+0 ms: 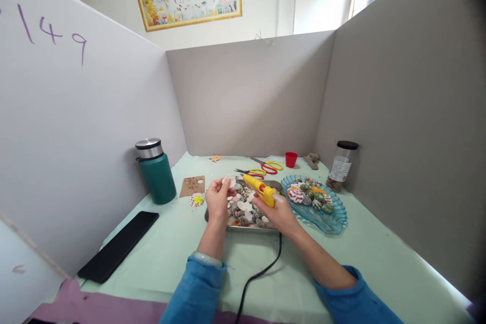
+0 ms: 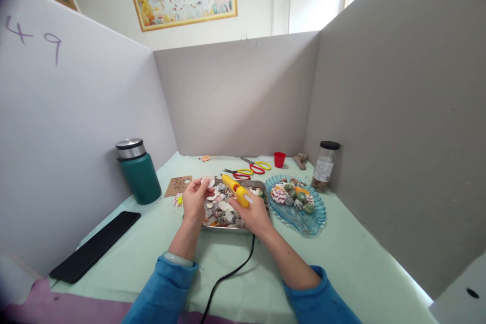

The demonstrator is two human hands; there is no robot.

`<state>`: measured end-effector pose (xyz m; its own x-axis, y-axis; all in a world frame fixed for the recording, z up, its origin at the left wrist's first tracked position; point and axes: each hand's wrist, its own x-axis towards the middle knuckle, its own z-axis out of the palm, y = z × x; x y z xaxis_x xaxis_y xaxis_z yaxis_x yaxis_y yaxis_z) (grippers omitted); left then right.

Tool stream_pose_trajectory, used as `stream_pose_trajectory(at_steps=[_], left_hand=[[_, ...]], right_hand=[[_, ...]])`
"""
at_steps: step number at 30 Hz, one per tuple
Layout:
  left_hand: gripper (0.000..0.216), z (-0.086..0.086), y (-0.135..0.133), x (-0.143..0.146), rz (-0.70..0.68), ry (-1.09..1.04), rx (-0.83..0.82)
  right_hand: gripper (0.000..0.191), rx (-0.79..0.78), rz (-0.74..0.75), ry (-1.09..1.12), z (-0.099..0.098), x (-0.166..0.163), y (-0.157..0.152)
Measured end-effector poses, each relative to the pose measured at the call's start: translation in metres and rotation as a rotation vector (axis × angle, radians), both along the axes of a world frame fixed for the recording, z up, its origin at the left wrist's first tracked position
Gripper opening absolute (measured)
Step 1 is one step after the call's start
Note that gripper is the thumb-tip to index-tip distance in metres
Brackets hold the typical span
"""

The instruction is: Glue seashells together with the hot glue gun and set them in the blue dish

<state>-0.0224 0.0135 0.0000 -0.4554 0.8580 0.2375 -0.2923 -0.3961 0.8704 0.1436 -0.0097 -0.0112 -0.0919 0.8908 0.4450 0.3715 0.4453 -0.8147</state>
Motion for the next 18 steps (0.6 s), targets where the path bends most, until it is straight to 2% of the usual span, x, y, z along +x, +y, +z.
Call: stream_pose_trajectory(at_steps=[6, 10, 12, 14, 18], left_hand=[[0.034, 0.003, -0.005, 0.005, -0.036, 0.059, 0.054], [0.034, 0.005, -0.010, 0.011, -0.106, 0.091, 0.045], [0.033, 0.005, -0.011, 0.013, -0.152, 0.119, 0.032], [0.032, 0.005, -0.013, 0.015, -0.196, 0.150, 0.030], [0.029, 0.005, -0.017, 0.018, -0.300, 0.226, 0.044]], right_hand=[[0.041, 0.046, -0.200, -0.535, 0.000, 0.009, 0.007], [0.028, 0.126, -0.217, -0.686, -0.003, 0.010, 0.006], [0.026, 0.239, -0.243, -0.626, 0.000, 0.010, 0.005], [0.027, 0.337, -0.243, -0.462, 0.005, 0.008, 0.002], [0.019, 0.343, -0.107, -0.081, 0.014, 0.003, -0.002]])
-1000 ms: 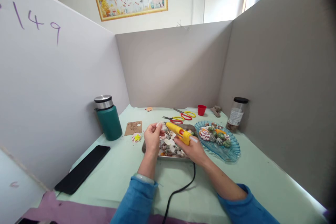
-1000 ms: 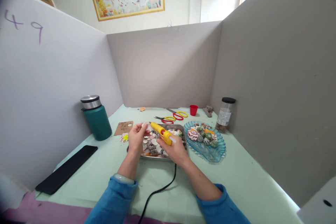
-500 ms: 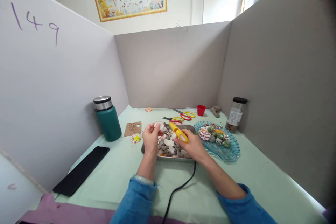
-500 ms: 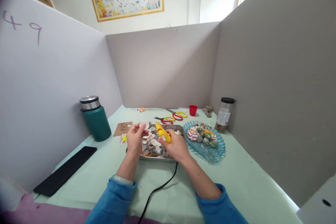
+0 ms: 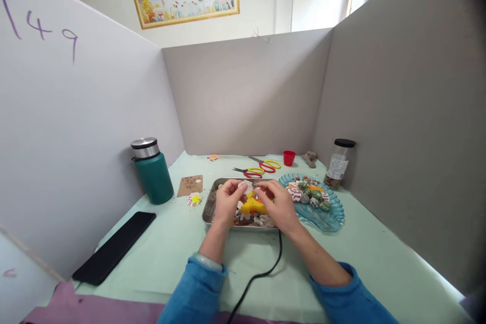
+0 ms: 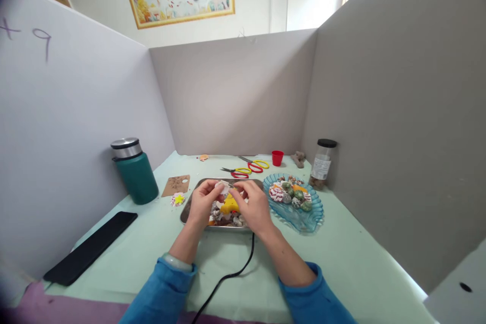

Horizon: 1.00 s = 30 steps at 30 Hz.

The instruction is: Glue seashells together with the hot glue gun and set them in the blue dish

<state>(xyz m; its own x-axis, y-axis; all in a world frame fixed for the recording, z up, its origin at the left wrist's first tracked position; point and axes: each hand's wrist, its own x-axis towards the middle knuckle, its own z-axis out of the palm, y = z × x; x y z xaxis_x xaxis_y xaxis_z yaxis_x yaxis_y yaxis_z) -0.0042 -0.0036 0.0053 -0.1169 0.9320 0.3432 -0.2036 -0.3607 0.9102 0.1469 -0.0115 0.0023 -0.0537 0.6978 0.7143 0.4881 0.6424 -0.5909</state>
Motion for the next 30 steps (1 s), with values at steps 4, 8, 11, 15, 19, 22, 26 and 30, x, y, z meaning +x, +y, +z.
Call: stream_pose_trajectory(at_steps=[4, 8, 11, 15, 19, 22, 26, 30], left_hand=[[0.030, 0.0003, -0.0014, 0.0011, -0.109, 0.027, -0.017], [0.042, -0.0016, 0.0012, -0.0010, -0.117, 0.028, -0.013], [0.033, -0.0028, 0.0028, -0.0018, -0.074, 0.053, -0.010], [0.028, -0.0028, 0.0028, -0.0009, -0.059, 0.068, -0.041], [0.028, -0.0025, 0.0021, -0.0004, -0.134, 0.073, -0.057], [0.028, -0.0017, 0.0012, -0.0012, -0.157, 0.086, -0.060], [0.026, -0.0006, 0.0007, -0.0033, -0.159, 0.096, -0.047], [0.024, -0.0011, 0.0014, -0.0030, -0.167, 0.099, -0.044]], right_hand=[[0.019, -0.016, 0.038, 0.119, -0.0008, -0.0033, -0.0005], [0.019, -0.029, 0.030, 0.099, -0.0049, -0.0021, 0.0005], [0.020, -0.010, 0.029, 0.028, -0.0077, -0.0012, 0.0001], [0.021, 0.004, 0.023, 0.002, -0.0082, -0.0014, -0.0018], [0.023, 0.003, 0.012, 0.043, -0.0057, -0.0009, -0.0033], [0.024, 0.007, 0.013, 0.053, -0.0046, -0.0001, -0.0040], [0.022, 0.008, 0.021, 0.053, -0.0048, 0.0000, -0.0042], [0.022, 0.002, 0.021, 0.072, -0.0052, -0.0003, -0.0033]])
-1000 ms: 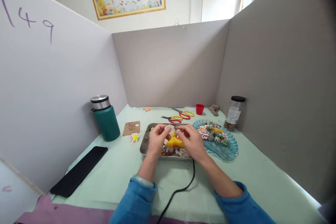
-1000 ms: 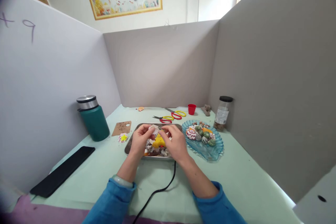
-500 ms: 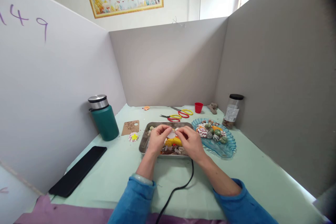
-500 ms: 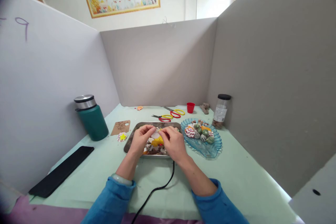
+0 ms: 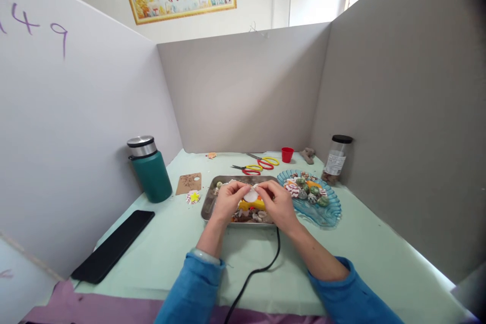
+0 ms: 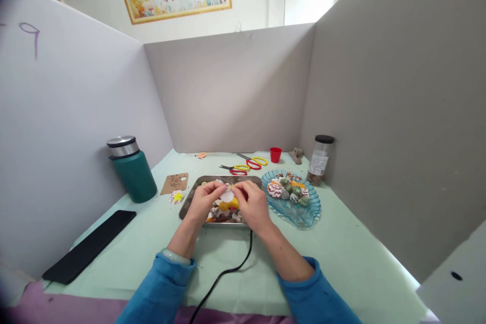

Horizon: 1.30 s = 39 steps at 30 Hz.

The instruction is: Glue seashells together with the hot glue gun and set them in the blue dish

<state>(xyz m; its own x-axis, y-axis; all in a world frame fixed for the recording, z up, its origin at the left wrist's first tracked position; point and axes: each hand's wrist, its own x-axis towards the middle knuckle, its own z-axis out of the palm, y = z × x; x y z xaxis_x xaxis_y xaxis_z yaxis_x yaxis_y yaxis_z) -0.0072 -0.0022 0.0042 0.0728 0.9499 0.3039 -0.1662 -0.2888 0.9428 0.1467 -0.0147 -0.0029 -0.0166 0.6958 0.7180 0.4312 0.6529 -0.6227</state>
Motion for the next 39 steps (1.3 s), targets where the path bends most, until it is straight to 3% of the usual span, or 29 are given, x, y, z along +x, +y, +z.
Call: stream_pose_trajectory(at_steps=[8, 12, 18, 21, 33, 39], left_hand=[[0.028, 0.006, -0.005, 0.004, -0.022, 0.026, -0.044], [0.022, 0.004, -0.002, 0.003, 0.034, 0.062, 0.005], [0.024, -0.003, 0.005, 0.000, 0.124, -0.041, 0.007], [0.025, -0.003, 0.005, 0.000, 0.096, -0.059, -0.001], [0.031, 0.003, -0.002, 0.000, -0.085, -0.038, -0.088], [0.035, 0.001, 0.000, 0.000, -0.022, -0.098, -0.097]], right_hand=[[0.022, 0.032, -0.051, -0.017, -0.001, 0.002, 0.001], [0.021, 0.068, -0.034, -0.060, -0.003, 0.001, 0.001], [0.023, 0.012, -0.037, -0.180, -0.003, -0.001, -0.001], [0.025, 0.014, -0.046, -0.235, -0.005, -0.001, -0.001], [0.025, 0.075, -0.115, -0.058, -0.003, 0.001, -0.002], [0.018, 0.043, -0.048, 0.002, -0.003, 0.000, -0.003]])
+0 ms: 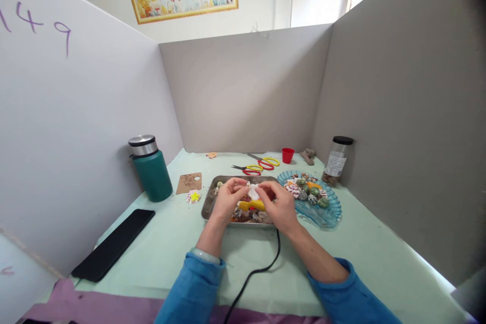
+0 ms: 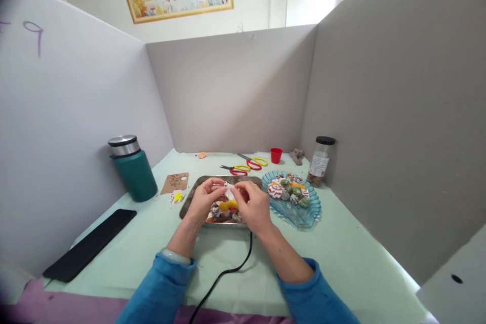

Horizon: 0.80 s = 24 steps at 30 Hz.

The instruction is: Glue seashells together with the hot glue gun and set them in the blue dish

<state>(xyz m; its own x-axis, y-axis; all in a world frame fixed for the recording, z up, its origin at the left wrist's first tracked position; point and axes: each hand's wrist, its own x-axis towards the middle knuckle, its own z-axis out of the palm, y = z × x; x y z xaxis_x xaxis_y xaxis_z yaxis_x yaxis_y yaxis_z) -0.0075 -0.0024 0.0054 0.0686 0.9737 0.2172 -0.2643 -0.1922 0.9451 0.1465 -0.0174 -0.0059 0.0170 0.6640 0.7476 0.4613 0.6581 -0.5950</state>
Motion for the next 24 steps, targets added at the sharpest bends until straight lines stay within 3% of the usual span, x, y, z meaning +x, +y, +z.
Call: stream_pose_trajectory(at_steps=[6, 15, 20, 24], left_hand=[[0.034, -0.0019, 0.0028, -0.0023, 0.085, -0.019, -0.027], [0.045, -0.0018, 0.0028, -0.0059, 0.075, -0.001, -0.054], [0.044, -0.0014, 0.0028, -0.0051, -0.026, -0.004, -0.056], [0.040, 0.0007, 0.0013, -0.0034, 0.043, 0.058, -0.027]], right_hand=[[0.022, 0.033, 0.152, -0.147, -0.0016, 0.0020, -0.0003], [0.018, 0.113, 0.185, -0.257, -0.0035, 0.0032, 0.0025], [0.013, 0.124, 0.188, -0.153, -0.0033, 0.0027, 0.0032], [0.014, 0.004, 0.179, 0.006, -0.0013, 0.0033, 0.0031]])
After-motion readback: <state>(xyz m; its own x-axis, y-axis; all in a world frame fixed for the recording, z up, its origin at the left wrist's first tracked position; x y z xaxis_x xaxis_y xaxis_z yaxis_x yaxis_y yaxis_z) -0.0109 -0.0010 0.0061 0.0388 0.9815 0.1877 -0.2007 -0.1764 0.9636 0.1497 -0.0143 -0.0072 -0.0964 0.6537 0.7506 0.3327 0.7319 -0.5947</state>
